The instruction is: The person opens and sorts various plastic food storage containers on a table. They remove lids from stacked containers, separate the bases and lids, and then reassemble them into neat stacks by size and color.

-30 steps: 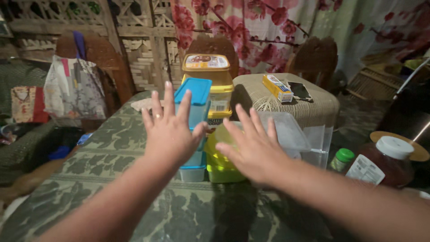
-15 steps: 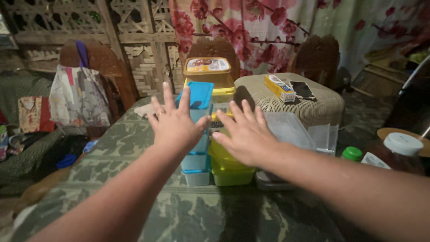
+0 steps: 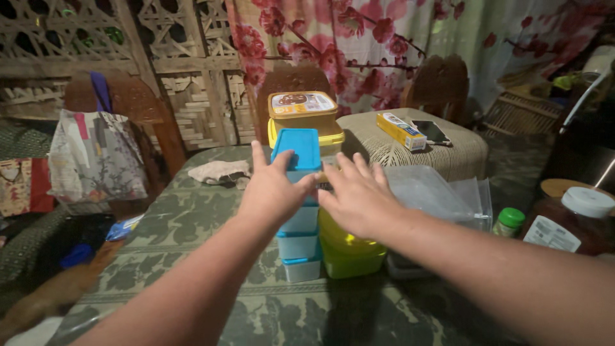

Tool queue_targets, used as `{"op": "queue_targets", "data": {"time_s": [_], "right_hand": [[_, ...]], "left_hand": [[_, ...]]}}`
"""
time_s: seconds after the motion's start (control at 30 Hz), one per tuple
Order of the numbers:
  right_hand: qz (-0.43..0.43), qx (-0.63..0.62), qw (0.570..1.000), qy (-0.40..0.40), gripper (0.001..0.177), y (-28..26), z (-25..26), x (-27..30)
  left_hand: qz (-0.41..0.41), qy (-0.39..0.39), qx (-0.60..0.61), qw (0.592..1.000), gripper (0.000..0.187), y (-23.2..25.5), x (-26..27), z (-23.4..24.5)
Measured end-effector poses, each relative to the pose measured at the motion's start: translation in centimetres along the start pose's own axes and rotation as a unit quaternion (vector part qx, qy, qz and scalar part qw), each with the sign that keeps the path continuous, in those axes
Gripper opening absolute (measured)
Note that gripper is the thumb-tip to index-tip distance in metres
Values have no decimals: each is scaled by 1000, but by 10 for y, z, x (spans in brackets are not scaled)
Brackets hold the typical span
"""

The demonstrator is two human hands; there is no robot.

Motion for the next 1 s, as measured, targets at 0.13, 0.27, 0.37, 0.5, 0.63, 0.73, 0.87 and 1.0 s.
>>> {"op": "queue_targets", "data": {"time_s": [0.13, 0.27, 0.37, 0.5, 0.63, 0.73, 0.87, 1.0], "right_hand": [[-75, 23, 995, -68, 94, 4, 6, -3], [-152, 29, 980, -123, 116, 9, 17, -6], [-147, 41, 979, -138, 120, 7, 20, -3], [-136, 50, 980, -139, 117, 5, 18, -5], [-110, 54, 983, -135, 112, 5, 15, -8], [-72, 61, 986, -138, 110, 3, 10, -12], [-13, 29, 993, -114, 112, -5, 8, -11], [16, -176, 981, -79, 119, -11, 16, -13]], "left_hand": [[5, -50, -35, 998, 126, -8, -6, 14], [8, -64, -195, 979, 144, -17, -9, 41], [-36, -77, -238, 968, 146, -13, -6, 48], [-78, -66, -255, 961, 144, -5, -7, 48], [-75, -99, -254, 959, 143, -8, -14, 41], [-74, -130, -220, 964, 139, -17, -18, 33], [-113, -172, -35, 978, 135, -26, -13, 24], [-63, -190, 160, 967, 119, -31, -6, 31]]}}
Point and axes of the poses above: each hand's wrist, its own x-axis away from the middle knuckle, its own z-axis out of the back of the hand, y = z × x, the point moved 5 cm from there along -x, towards the middle knuckle, and after that the axes turned 3 degrees about y, right-handed, at the moved point
